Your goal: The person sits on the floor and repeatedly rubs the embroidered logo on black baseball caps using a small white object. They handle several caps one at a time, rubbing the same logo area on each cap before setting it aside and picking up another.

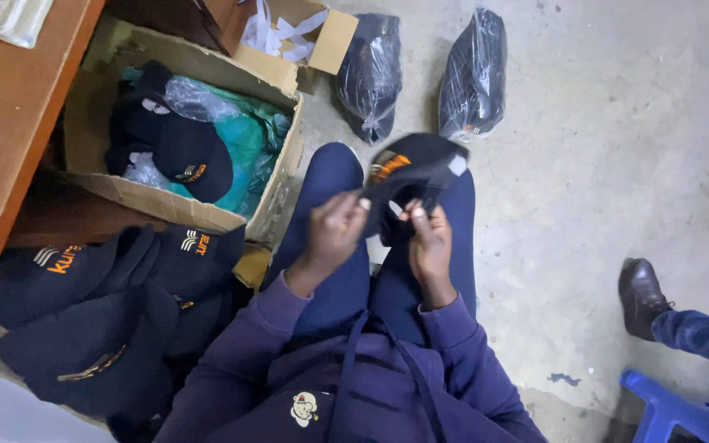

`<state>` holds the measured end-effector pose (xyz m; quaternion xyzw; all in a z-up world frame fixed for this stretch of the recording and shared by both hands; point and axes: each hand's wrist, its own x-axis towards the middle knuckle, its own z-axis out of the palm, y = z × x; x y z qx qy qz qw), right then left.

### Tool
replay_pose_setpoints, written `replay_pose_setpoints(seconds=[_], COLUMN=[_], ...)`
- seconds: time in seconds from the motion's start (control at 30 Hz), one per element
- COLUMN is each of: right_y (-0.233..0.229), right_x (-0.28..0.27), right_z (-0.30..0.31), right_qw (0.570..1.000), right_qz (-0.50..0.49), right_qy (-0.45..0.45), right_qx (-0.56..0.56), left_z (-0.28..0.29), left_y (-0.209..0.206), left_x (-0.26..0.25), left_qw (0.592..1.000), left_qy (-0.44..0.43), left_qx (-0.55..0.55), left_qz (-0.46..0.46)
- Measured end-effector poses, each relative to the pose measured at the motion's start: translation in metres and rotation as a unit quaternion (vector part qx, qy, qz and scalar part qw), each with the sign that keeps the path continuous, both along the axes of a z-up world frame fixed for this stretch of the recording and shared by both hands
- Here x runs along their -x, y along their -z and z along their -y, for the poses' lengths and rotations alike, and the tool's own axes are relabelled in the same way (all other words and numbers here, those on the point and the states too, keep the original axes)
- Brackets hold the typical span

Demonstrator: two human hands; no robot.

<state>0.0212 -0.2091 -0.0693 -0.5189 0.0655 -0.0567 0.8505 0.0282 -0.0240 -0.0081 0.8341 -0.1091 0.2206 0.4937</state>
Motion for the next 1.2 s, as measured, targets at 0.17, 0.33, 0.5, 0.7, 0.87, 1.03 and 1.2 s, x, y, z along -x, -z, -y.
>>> replay_pose_setpoints(seconds=[0.17,0.33,0.5,0.7,0.87,1.03,1.2], right_y=[0.021,-0.036,-0.063,-0.084,0.027,0.075,0.035], right_x=[-0.011,0.013,0.03,0.035,0.01,0.006,0.016], right_z=[0.019,0.0,-0.031,-0.046,-0.021,0.014,0.017], right_qw=[0.984,0.883,0.875,0.886,0.961,0.977,0.973], right_qz=[-0.12,0.108,0.22,0.172,-0.015,-0.021,0.003], right_qy=[0.129,0.158,0.02,-0.144,-0.16,-0.157,-0.146], right_qx=[-0.001,0.429,0.431,0.407,0.226,-0.142,-0.176], left_z=[-0.068,-0.037,-0.011,0.013,0.03,0.029,0.005], left_y=[0.008,0.013,-0.002,-0.018,0.03,-0.013,-0.026], left_x=[-0.012,0.005,0.013,0.021,0.035,0.033,0.022], left_qw=[0.974,0.964,0.987,0.998,0.991,0.992,0.937], left_qy=[-0.134,-0.195,-0.149,-0.067,-0.01,0.122,0.26], left_qx=[0.134,0.116,0.004,-0.018,-0.113,-0.018,0.138], left_qz=[-0.12,-0.139,-0.055,-0.006,0.071,0.019,-0.187])
